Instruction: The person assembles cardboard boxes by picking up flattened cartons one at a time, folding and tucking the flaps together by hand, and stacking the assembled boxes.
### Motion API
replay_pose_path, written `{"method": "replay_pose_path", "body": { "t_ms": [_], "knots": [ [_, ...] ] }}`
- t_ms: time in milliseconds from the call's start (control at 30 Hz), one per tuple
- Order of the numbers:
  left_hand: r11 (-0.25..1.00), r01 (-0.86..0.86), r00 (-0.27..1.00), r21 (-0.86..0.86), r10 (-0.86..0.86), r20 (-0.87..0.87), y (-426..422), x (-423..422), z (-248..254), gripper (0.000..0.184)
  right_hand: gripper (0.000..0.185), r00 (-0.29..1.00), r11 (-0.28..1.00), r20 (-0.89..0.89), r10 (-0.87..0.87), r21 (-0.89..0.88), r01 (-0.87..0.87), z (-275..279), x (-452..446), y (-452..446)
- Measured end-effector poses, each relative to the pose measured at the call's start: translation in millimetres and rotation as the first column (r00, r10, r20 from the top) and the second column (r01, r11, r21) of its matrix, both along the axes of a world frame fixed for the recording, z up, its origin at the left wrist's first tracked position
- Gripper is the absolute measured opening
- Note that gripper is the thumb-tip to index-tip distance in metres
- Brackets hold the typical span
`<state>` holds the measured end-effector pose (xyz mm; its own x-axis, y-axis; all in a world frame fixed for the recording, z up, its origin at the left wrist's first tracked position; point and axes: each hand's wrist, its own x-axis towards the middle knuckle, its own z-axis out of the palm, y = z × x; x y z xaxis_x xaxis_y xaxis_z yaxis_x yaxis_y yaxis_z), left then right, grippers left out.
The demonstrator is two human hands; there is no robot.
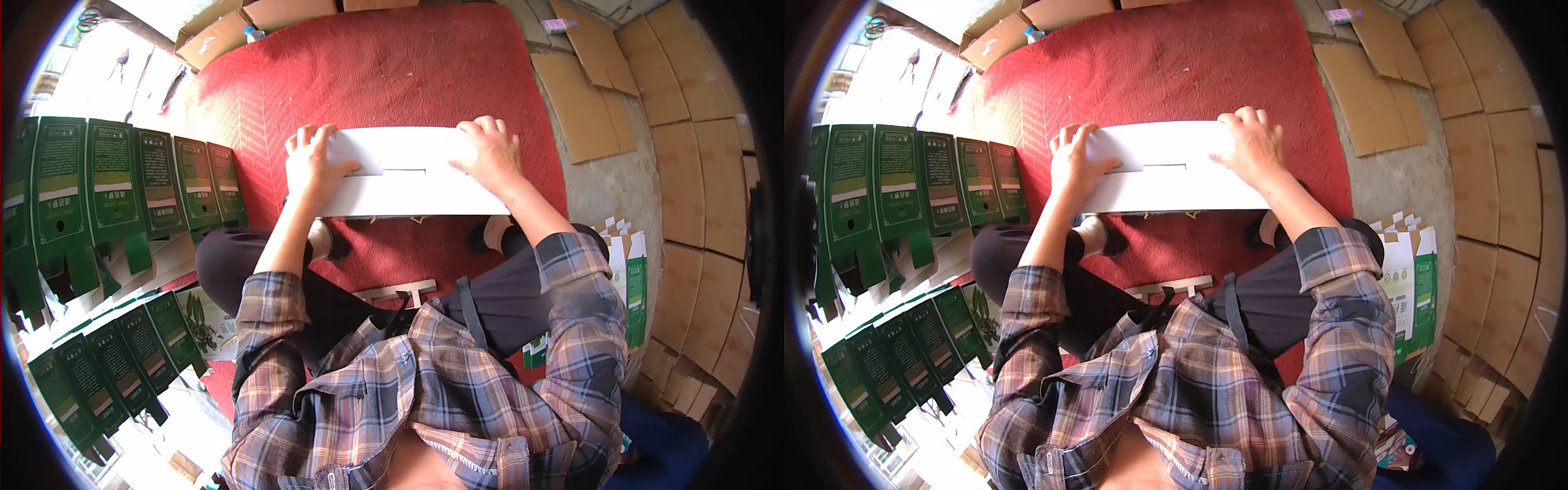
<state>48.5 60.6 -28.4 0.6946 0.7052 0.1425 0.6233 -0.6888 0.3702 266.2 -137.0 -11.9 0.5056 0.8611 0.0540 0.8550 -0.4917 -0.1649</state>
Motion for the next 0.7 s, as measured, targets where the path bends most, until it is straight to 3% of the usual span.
{"method": "replay_pose_path", "body": {
  "t_ms": [33, 67, 100, 133, 200, 267, 300, 333, 400, 467, 500, 533, 567, 600, 633, 667, 700],
  "knots": [
    [0.996, -0.031, 0.999, -0.083, 0.035, 0.041, 8.0, -3.7, -2.5, 0.057, 0.058, 1.0, 1.0, 0.005, -0.001, 0.002, 0.001, -4.7, 14.9, -2.3],
    [0.984, -0.058, 0.995, -0.168, 0.072, 0.075, 21.0, -11.7, -9.2, 0.053, 0.05, 0.931, 0.982, -0.343, -0.124, 0.091, 0.164, -14.3, 38.5, -4.4],
    [0.962, -0.002, 0.944, -0.274, 0.092, 0.316, 42.8, -20.4, -28.6, 0.047, 0.043, 0.731, 0.933, -0.656, -0.188, 0.115, 0.342, -26.8, 57.8, -10.1],
    [0.807, -0.087, 0.855, -0.585, 0.362, 0.372, 44.4, -25.9, -25.9, 0.049, 0.03, 0.643, 0.846, -0.752, -0.146, 0.243, 0.475, -46.4, 69.7, -19.8],
    [0.487, -0.249, 0.809, -0.837, 0.58, 0.097, 53.4, -45.7, -34.7, 0.055, 0.033, 0.285, 0.719, -0.859, -0.425, -0.129, 0.682, -52.4, 72.1, -40.6],
    [0.203, -0.167, 0.821, -0.965, 0.57, -0.023, 57.5, -68.0, -86.0, 0.064, 0.045, 0.163, 0.69, -0.808, -0.566, -0.356, 0.631, -63.6, 62.1, -58.2],
    [0.0, -0.222, 0.793, -0.975, 0.582, -0.181, 39.5, -65.6, -75.6, 0.067, 0.051, 0.119, 0.748, -0.825, -0.552, -0.427, 0.507, -84.7, 61.9, -68.9],
    [-0.237, -0.031, 0.874, -0.971, 0.465, -0.141, 20.3, -65.3, -49.9, 0.066, 0.057, 0.074, 0.794, -0.838, -0.541, -0.481, 0.371, -92.2, 58.9, -72.7],
    [-0.147, -0.331, 0.86, -0.932, 0.36, -0.362, 36.2, -70.6, -78.7, 0.056, 0.066, 0.029, 0.791, -0.834, -0.551, -0.511, 0.336, -99.3, 53.3, -76.5],
    [-0.182, -0.157, 0.883, -0.971, 0.413, -0.221, 39.8, -73.8, -59.8, 0.043, 0.065, 0.009, 0.799, -0.853, -0.522, -0.486, 0.354, -72.2, 48.2, -69.6],
    [-0.114, -0.064, 0.888, -0.991, 0.446, -0.109, 42.3, -73.8, -47.7, 0.038, 0.062, 0.023, 0.839, -0.901, -0.433, -0.394, 0.376, -66.6, 51.3, -66.4],
    [0.07, -0.106, 0.884, -0.992, 0.464, -0.062, 42.4, -71.8, -42.9, 0.047, 0.059, 0.04, 0.868, -0.939, -0.34, -0.297, 0.398, -60.7, 54.7, -63.3],
    [0.056, 0.016, 0.887, -0.998, 0.461, 0.04, 41.8, -72.4, -38.2, 0.053, 0.054, 0.047, 0.874, -0.971, -0.233, -0.188, 0.449, -55.6, 56.7, -59.8],
    [0.041, 0.137, 0.878, -0.99, 0.458, 0.141, 42.1, -75.0, -34.3, 0.059, 0.053, -0.077, 0.846, -0.986, -0.147, -0.166, 0.507, -66.8, 69.6, -61.4],
    [0.189, 0.141, 0.875, -0.972, 0.435, 0.211, 42.9, -76.0, -32.9, 0.059, 0.054, -0.053, 0.811, -0.977, -0.206, -0.201, 0.549, -43.3, 65.6, -58.1],
    [0.196, 0.146, 0.876, -0.97, 0.431, 0.219, 42.1, -76.9, -31.7, 0.059, 0.057, -0.031, 0.772, -0.964, -0.264, -0.231, 0.592, -19.0, 61.8, -54.7],
    [0.154, 0.143, 0.814, -0.978, 0.544, 0.204, 36.4, -72.9, -19.5, 0.057, 0.058, -0.002, 0.749, -0.965, -0.261, -0.204, 0.631, -25.0, 65.6, -52.6]
  ]
}}
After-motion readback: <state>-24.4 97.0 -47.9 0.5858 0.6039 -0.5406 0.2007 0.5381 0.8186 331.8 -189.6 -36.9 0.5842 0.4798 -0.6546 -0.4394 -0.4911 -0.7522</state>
